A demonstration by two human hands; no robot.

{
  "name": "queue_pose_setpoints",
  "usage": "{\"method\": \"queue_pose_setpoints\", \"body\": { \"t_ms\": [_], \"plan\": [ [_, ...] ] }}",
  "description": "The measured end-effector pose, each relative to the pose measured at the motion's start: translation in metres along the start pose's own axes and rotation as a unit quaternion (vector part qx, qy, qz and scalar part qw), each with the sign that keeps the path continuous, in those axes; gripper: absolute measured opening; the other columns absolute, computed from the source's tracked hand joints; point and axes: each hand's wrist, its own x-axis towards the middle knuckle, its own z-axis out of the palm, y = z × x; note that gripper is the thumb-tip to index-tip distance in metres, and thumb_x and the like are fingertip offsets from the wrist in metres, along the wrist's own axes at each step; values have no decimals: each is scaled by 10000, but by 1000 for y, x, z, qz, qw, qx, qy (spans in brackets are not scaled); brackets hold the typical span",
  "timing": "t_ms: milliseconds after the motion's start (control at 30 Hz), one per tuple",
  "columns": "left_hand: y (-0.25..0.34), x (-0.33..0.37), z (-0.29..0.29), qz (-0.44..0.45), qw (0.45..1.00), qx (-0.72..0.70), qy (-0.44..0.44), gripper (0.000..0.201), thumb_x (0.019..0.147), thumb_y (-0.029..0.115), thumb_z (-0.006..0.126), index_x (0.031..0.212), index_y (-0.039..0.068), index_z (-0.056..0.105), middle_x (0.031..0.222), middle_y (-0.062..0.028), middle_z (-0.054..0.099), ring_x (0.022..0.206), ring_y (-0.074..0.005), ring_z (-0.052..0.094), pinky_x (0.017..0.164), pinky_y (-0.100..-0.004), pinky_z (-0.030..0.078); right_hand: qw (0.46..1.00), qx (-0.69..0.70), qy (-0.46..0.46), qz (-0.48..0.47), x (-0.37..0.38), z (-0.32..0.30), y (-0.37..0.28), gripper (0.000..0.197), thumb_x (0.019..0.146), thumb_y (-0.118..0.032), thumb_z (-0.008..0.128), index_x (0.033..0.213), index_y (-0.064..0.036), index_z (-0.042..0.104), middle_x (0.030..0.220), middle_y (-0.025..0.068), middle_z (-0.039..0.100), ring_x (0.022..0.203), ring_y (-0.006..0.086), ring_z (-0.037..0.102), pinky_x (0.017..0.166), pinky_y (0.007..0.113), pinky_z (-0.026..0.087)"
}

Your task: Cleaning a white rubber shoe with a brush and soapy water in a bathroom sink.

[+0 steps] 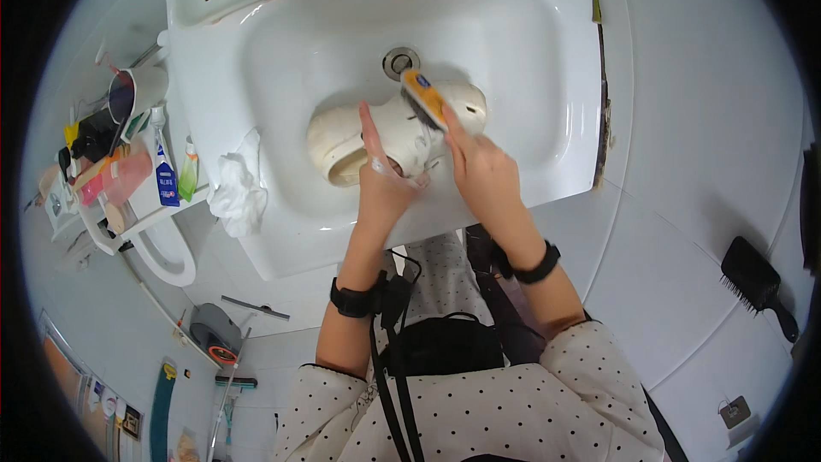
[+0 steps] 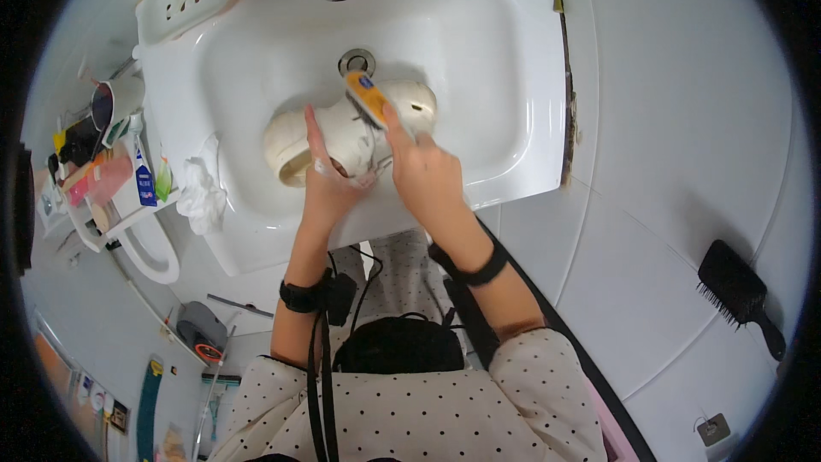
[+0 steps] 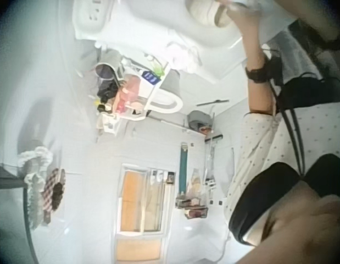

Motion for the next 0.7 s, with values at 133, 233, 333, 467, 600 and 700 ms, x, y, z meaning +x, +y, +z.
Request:
{"method": "queue_pose_setpoints", "body": {
  "t_ms": [133, 233, 333, 467, 600, 700],
  "plan": [
    [13, 26, -12, -106, 991, 49, -66, 993, 686, 80, 692, 1419, 137, 25, 725, -18, 516, 576, -75, 454, 574, -189, 405, 991, 92, 95, 22, -5, -3, 18, 394, 870, -148, 521, 1261, -126, 477, 579, 122, 494, 453, 256, 493, 449, 356, 423],
    [7, 48, -9, -26, 992, 89, -80, 788, 753, 114, 648, 1397, 157, 195, 706, -6, 512, 565, -60, 443, 556, -178, 390, 978, 163, 89, 97, -22, -17, 31, 395, 887, -123, 494, 1275, -70, 447, 605, 134, 494, 505, 249, 490, 504, 334, 424],
    [-5, 52, -3, 58, 977, 124, -166, 579, 802, 123, 607, 1326, 165, 365, 826, -46, 559, 689, -76, 526, 603, -186, 419, 960, 230, 58, 150, -31, -28, 33, 393, 893, -108, 485, 1276, -38, 436, 631, 133, 497, 521, 241, 474, 523, 322, 418],
    [-7, 68, -6, 67, 978, 131, -147, 344, 865, 155, 554, 1196, 103, 475, 1036, -114, 562, 962, -143, 562, 760, -236, 461, 950, 265, 88, 139, -29, -31, 32, 397, 894, -114, 487, 1280, -41, 432, 651, 140, 503, 532, 252, 474, 541, 316, 424],
    [14, 84, -2, -258, 934, -235, -75, 250, 910, 153, 484, 1133, 41, 484, 1036, -111, 554, 983, -167, 550, 837, -264, 465, 956, 262, 87, 101, -25, -31, 28, 411, 889, -107, 483, 1293, -71, 419, 668, 149, 505, 564, 274, 503, 558, 338, 438],
    [7, 90, -4, -235, 877, -408, -103, 206, 929, 128, 433, 1085, 3, 482, 1021, -103, 552, 921, -170, 571, 805, -276, 499, 966, 241, 61, 66, -19, -19, 18, 441, 878, -86, 485, 1310, -90, 398, 682, 138, 490, 556, 265, 505, 554, 341, 440]
  ]
}}
